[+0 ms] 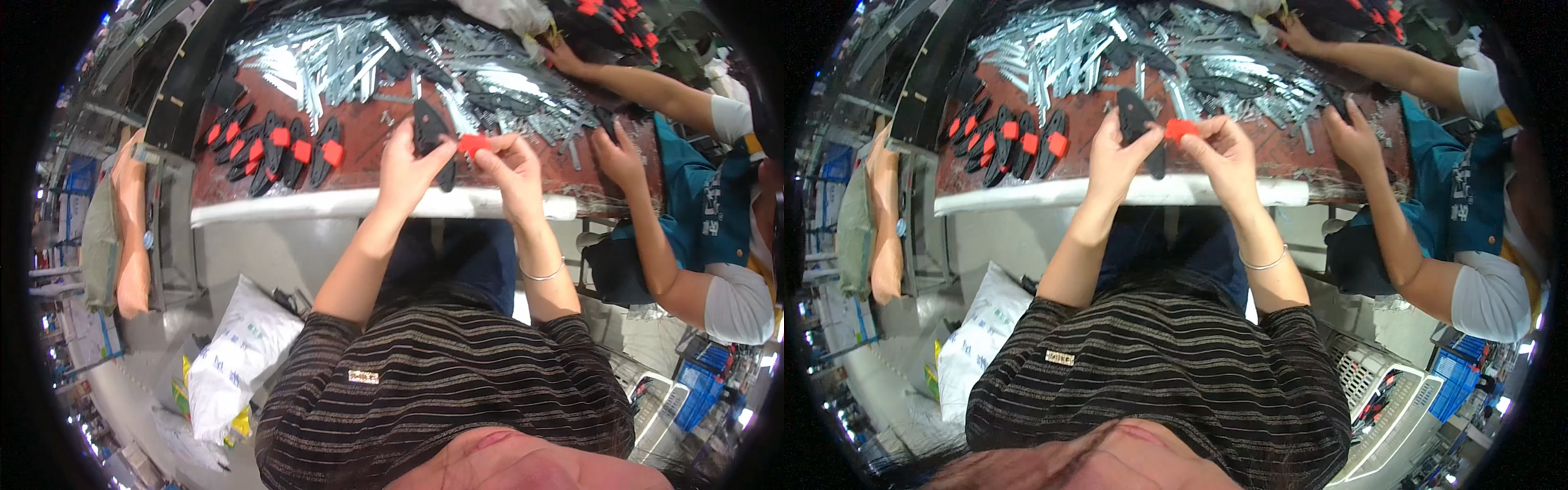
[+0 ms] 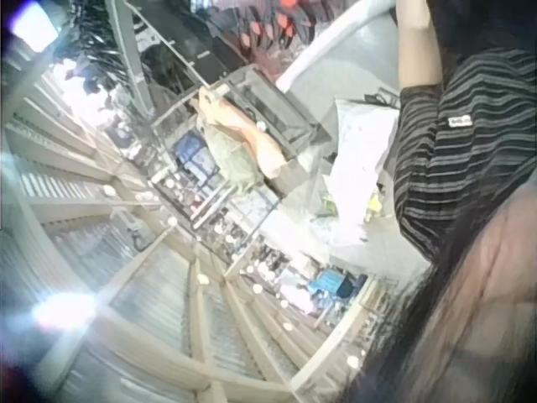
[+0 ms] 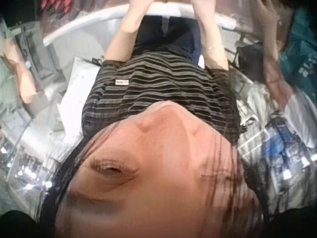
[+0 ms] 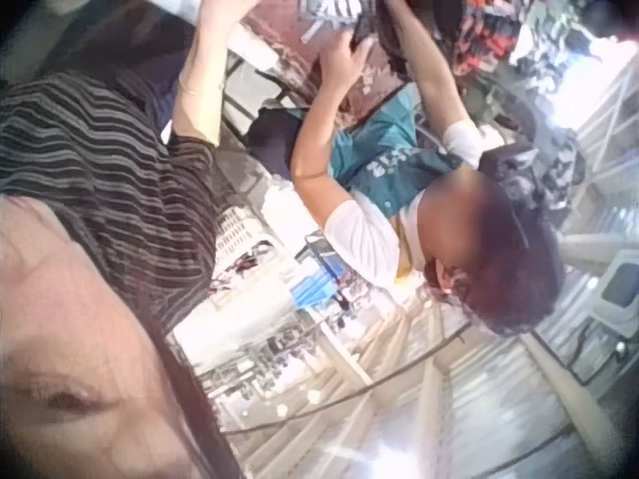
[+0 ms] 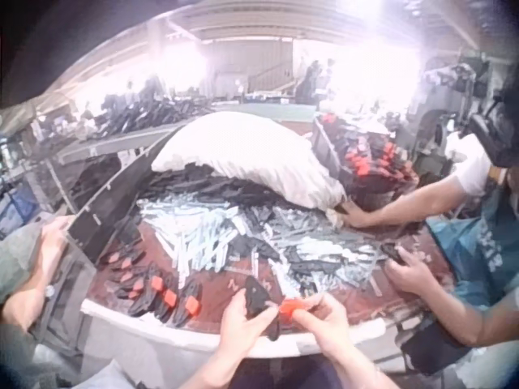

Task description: The person repeatedly picks up a black plastic housing and a red plastic piece from a table, then inserts the red piece into the black housing. They place the assembled unit on the table and repeat the process with additional parts.

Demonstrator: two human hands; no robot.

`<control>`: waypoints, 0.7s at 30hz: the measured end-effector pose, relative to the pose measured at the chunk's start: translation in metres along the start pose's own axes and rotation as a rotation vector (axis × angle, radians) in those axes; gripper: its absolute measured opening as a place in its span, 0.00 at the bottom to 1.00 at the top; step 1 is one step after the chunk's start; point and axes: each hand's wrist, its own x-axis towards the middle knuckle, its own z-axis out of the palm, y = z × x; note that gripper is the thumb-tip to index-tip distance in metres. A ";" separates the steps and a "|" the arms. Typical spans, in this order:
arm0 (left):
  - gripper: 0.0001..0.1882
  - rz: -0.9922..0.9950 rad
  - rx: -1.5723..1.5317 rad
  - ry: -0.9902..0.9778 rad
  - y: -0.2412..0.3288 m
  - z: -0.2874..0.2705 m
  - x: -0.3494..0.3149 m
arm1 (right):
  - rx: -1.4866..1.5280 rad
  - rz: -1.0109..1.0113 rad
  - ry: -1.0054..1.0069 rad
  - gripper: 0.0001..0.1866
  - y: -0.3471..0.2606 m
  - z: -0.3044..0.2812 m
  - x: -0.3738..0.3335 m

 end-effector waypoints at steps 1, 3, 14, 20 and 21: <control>0.13 -0.001 -0.020 -0.014 0.000 -0.002 -0.001 | 0.030 0.061 -0.022 0.07 0.001 -0.002 0.002; 0.13 -0.011 -0.008 -0.042 0.000 -0.005 -0.003 | 0.027 0.108 -0.037 0.06 0.004 -0.005 0.002; 0.15 -0.151 -0.146 -0.126 0.005 -0.012 -0.014 | -0.245 0.008 -0.066 0.09 0.000 -0.003 -0.015; 0.16 -0.080 0.242 -0.154 0.009 -0.020 -0.021 | -0.842 -0.233 -0.056 0.11 -0.008 0.006 -0.027; 0.16 -0.127 0.139 -0.173 0.014 -0.019 -0.023 | -0.717 -0.220 -0.061 0.11 -0.005 0.005 -0.029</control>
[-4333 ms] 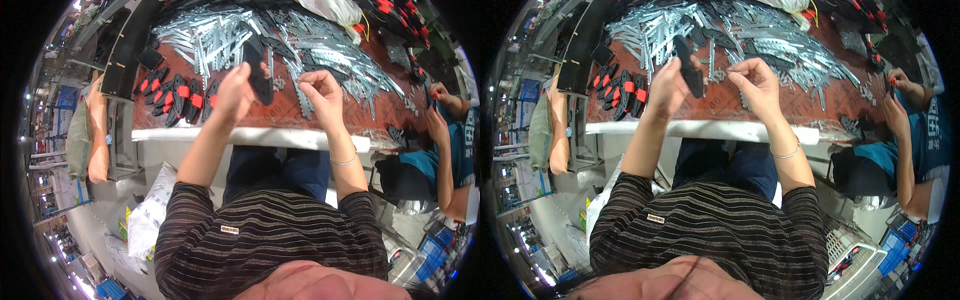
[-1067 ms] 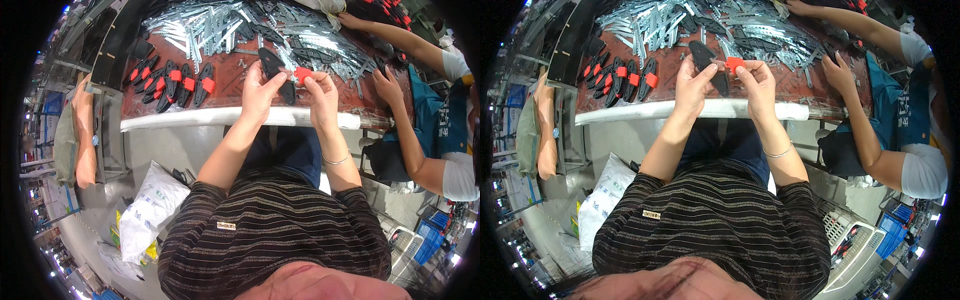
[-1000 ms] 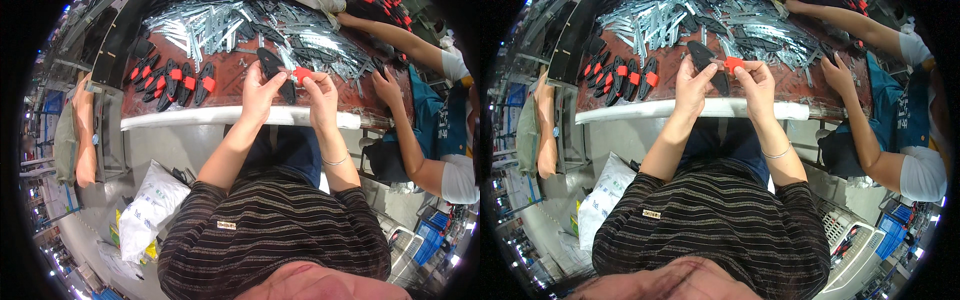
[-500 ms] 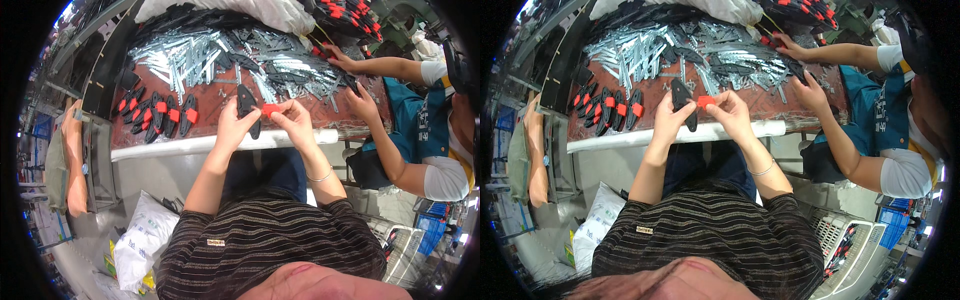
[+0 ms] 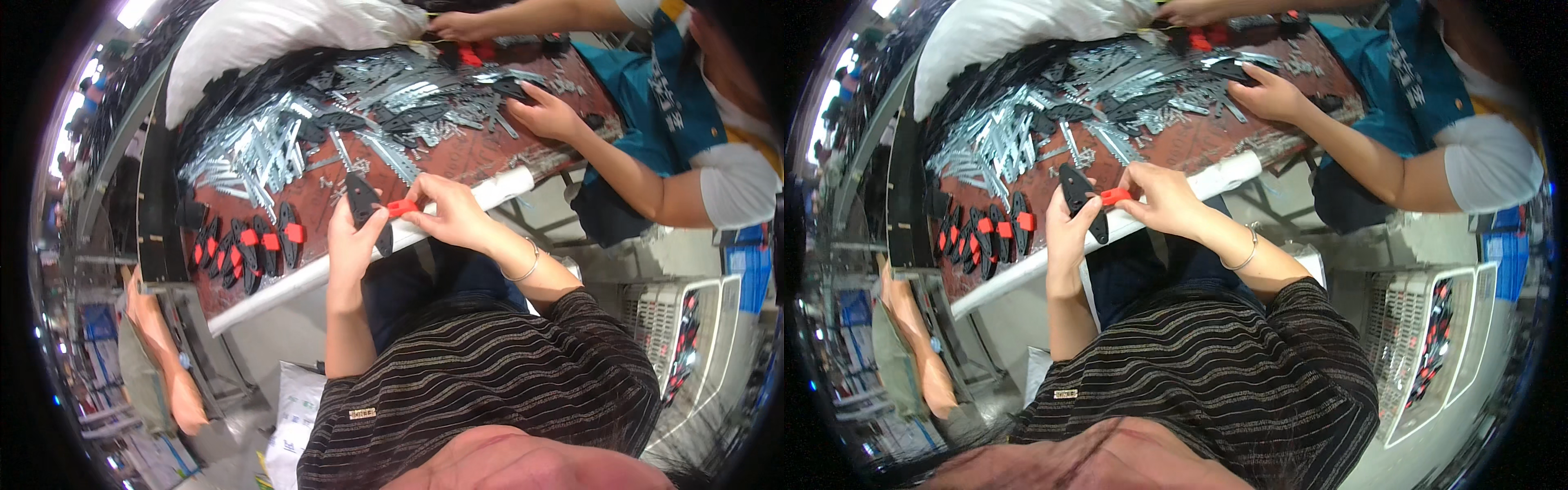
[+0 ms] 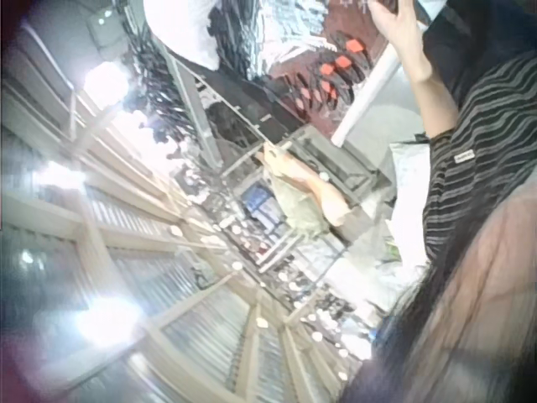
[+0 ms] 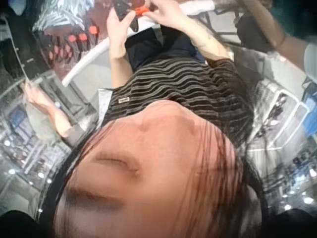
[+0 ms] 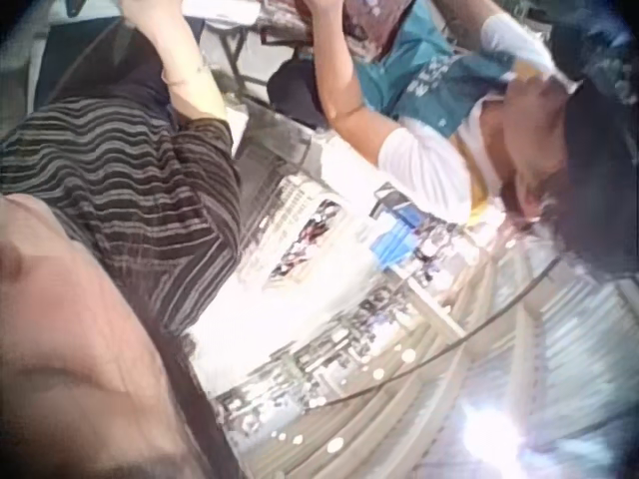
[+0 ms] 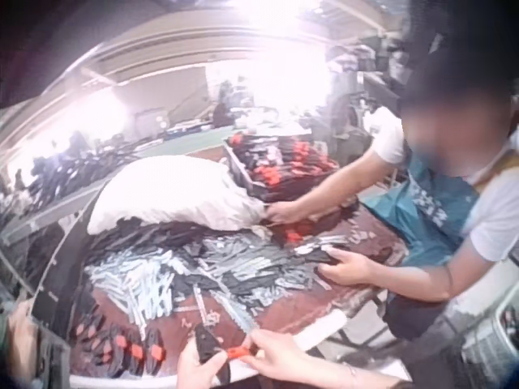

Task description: The person repeatedly picks up a black plastic housing and a red plastic piece from a table, then inserts the red piece into the black housing. They place the assembled unit on the table and repeat the process with additional parts.

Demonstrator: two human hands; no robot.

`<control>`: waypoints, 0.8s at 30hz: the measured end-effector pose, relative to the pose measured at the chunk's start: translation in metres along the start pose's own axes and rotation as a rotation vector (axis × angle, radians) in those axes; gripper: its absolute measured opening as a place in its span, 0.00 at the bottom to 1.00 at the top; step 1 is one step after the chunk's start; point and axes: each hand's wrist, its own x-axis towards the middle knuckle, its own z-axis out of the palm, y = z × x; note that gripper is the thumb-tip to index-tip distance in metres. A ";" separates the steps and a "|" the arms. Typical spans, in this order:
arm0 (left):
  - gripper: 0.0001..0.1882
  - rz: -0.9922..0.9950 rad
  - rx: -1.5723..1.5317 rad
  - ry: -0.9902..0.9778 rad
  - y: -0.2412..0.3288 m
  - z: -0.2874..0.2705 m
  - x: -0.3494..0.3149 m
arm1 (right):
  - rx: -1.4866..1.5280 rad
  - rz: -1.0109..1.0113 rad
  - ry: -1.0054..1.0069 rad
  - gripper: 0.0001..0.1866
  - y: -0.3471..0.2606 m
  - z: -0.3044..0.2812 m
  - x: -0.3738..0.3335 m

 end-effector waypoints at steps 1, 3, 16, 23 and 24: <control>0.18 -0.011 -0.036 -0.037 0.007 0.004 0.000 | 0.114 0.006 0.007 0.11 0.005 -0.001 -0.003; 0.19 -0.024 -0.039 -0.071 0.004 0.009 0.003 | 0.327 0.125 0.040 0.11 0.015 0.001 -0.011; 0.28 0.015 -0.192 -0.140 -0.015 0.023 0.002 | 0.575 0.190 0.105 0.10 0.012 -0.004 -0.021; 0.29 -0.004 -0.142 -0.078 -0.005 0.026 -0.018 | 0.714 0.222 0.024 0.11 0.009 0.005 -0.024; 0.29 -0.003 -0.153 -0.070 -0.004 0.029 -0.020 | 0.877 0.329 -0.012 0.12 0.011 0.006 -0.024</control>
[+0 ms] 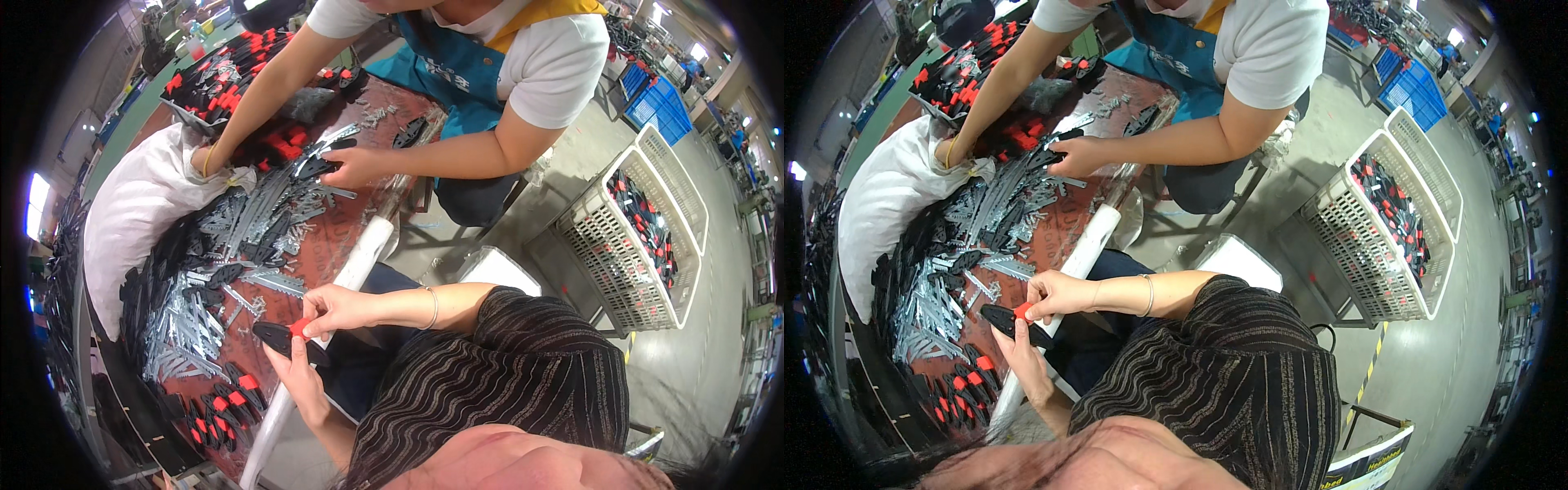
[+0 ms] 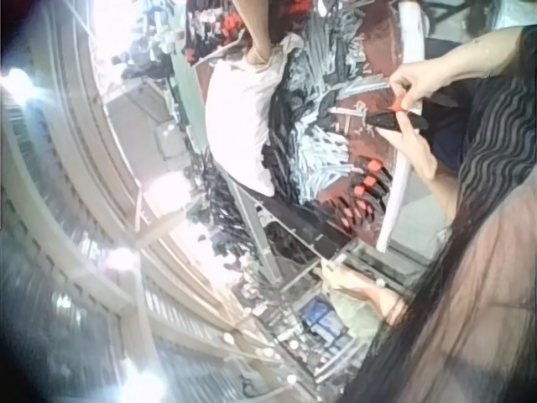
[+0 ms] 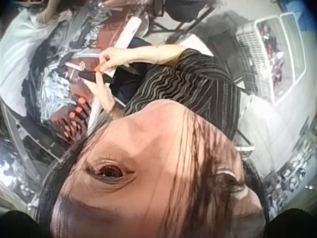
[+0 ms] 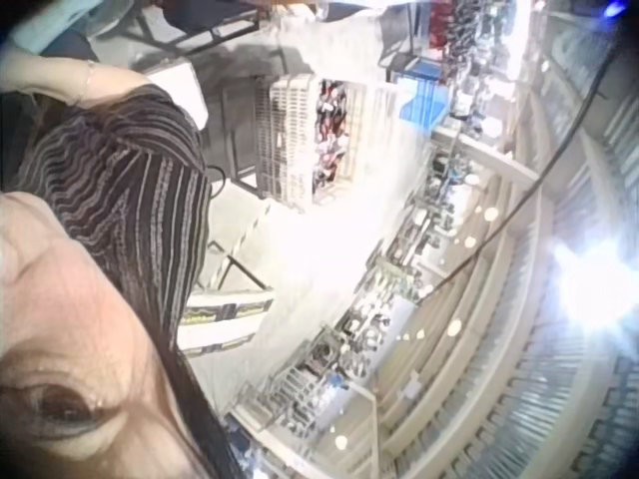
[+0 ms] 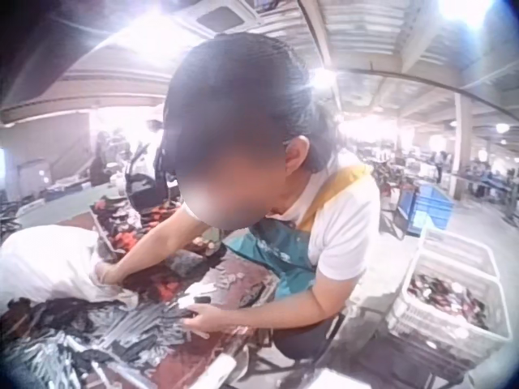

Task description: The person repeatedly picks up a black plastic housing and a red plastic piece from a table, then inserts the red piece into the black housing. They place the assembled unit on the table and repeat the process with additional parts.

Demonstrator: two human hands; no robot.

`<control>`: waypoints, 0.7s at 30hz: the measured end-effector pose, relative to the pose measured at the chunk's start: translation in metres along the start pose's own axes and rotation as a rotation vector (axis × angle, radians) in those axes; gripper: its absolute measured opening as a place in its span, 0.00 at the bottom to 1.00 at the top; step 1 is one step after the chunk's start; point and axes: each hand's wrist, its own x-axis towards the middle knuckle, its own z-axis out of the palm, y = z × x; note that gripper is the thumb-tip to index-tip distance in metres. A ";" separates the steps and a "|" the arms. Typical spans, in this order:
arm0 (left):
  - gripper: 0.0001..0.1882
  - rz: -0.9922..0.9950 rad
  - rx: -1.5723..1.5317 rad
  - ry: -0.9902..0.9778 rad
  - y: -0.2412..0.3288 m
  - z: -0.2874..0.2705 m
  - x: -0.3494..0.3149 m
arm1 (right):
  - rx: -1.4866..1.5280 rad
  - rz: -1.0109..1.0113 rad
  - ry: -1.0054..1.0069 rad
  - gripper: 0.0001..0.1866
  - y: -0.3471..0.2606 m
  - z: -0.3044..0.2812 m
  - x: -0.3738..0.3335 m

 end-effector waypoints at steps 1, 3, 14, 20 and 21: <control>0.29 0.001 -0.008 0.013 0.002 0.001 -0.003 | -0.045 -0.007 -0.009 0.11 0.000 0.001 0.000; 0.29 0.006 -0.030 0.013 0.004 0.006 -0.004 | -0.137 -0.023 -0.023 0.10 -0.002 0.001 -0.002; 0.24 0.035 -0.145 0.016 -0.001 0.006 -0.007 | -0.096 -0.167 -0.001 0.21 -0.011 0.013 0.020; 0.30 0.026 -0.041 -0.119 -0.001 0.007 -0.013 | 0.065 -0.049 -0.272 0.27 -0.010 0.037 0.038; 0.30 0.005 -0.059 -0.115 0.000 0.006 -0.014 | 0.036 -0.023 -0.263 0.25 -0.009 0.037 0.040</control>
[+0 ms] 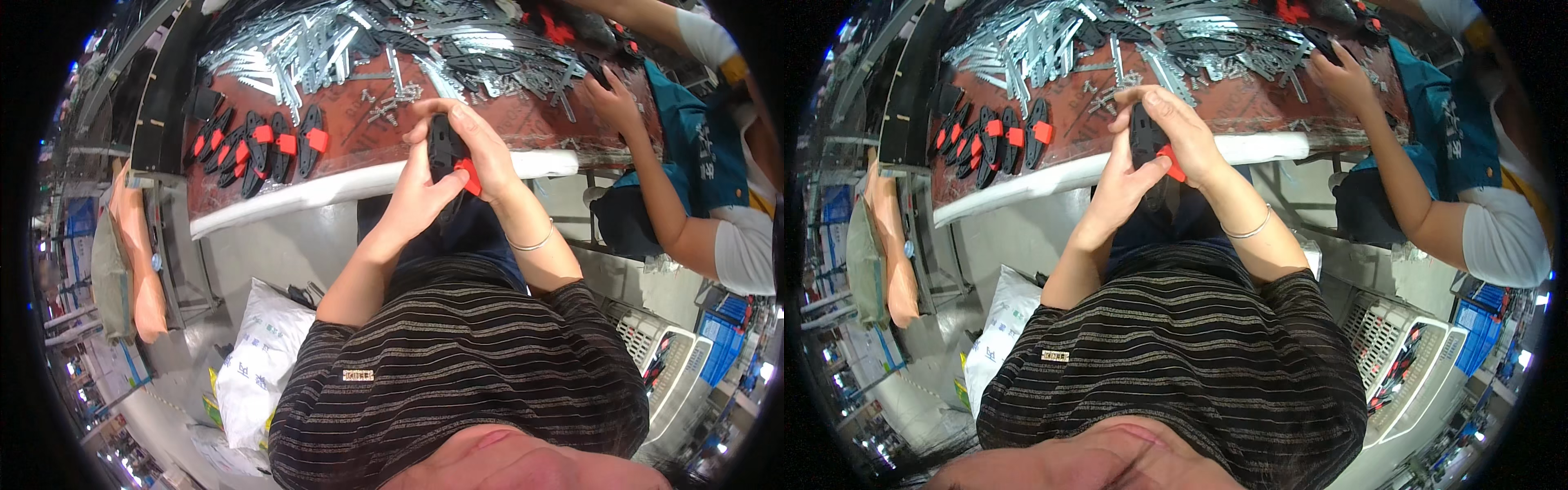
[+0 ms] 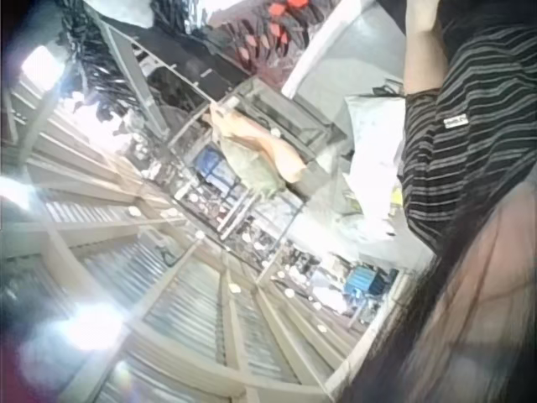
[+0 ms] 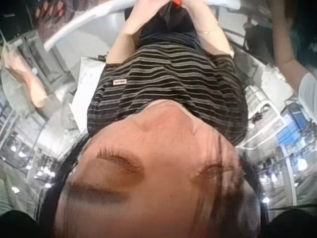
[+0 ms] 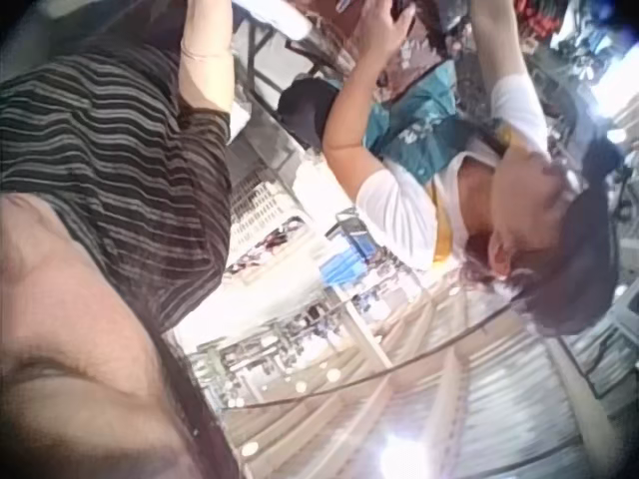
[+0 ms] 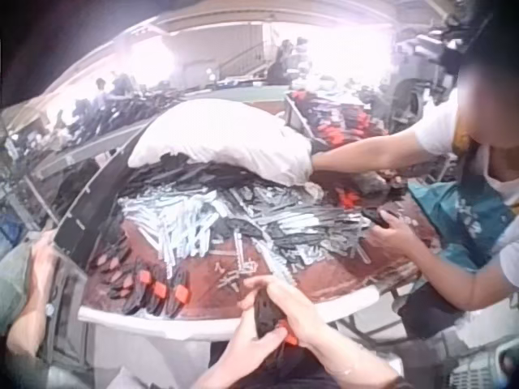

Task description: The person repeatedly picks up a black plastic housing and a red plastic piece from a table, then inserts the red piece into the black housing. They place the assembled unit on the table and repeat the process with additional parts.

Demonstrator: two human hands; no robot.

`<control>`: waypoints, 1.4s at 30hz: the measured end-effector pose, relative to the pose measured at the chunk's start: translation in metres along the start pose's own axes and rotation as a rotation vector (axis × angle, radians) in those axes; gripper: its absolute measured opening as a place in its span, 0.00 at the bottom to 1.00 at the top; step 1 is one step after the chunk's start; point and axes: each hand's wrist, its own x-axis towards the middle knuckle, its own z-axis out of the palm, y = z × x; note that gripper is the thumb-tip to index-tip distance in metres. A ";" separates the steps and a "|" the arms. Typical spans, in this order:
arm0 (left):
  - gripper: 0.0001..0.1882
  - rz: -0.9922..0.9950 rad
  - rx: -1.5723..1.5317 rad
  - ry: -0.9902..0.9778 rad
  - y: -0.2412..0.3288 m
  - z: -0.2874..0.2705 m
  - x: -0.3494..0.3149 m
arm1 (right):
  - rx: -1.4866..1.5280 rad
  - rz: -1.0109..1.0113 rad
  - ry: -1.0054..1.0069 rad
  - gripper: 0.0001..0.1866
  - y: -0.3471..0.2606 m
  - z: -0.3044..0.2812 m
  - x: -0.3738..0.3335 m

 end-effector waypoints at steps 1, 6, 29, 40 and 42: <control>0.31 -0.017 -0.022 -0.006 0.002 0.001 0.002 | 0.016 0.015 0.025 0.23 0.000 0.000 0.002; 0.35 0.067 0.091 -0.001 -0.006 0.002 0.012 | 0.005 0.016 0.096 0.17 0.003 -0.002 0.006; 0.29 0.037 0.118 0.100 -0.010 -0.017 0.026 | -0.236 -0.212 0.311 0.23 0.007 -0.026 0.016; 0.32 0.007 -0.090 0.203 0.005 -0.042 0.039 | -0.279 -0.189 0.578 0.14 0.030 -0.093 -0.020; 0.32 -0.022 -0.120 0.208 0.008 -0.042 0.039 | -0.363 -0.157 0.528 0.14 0.025 -0.089 -0.022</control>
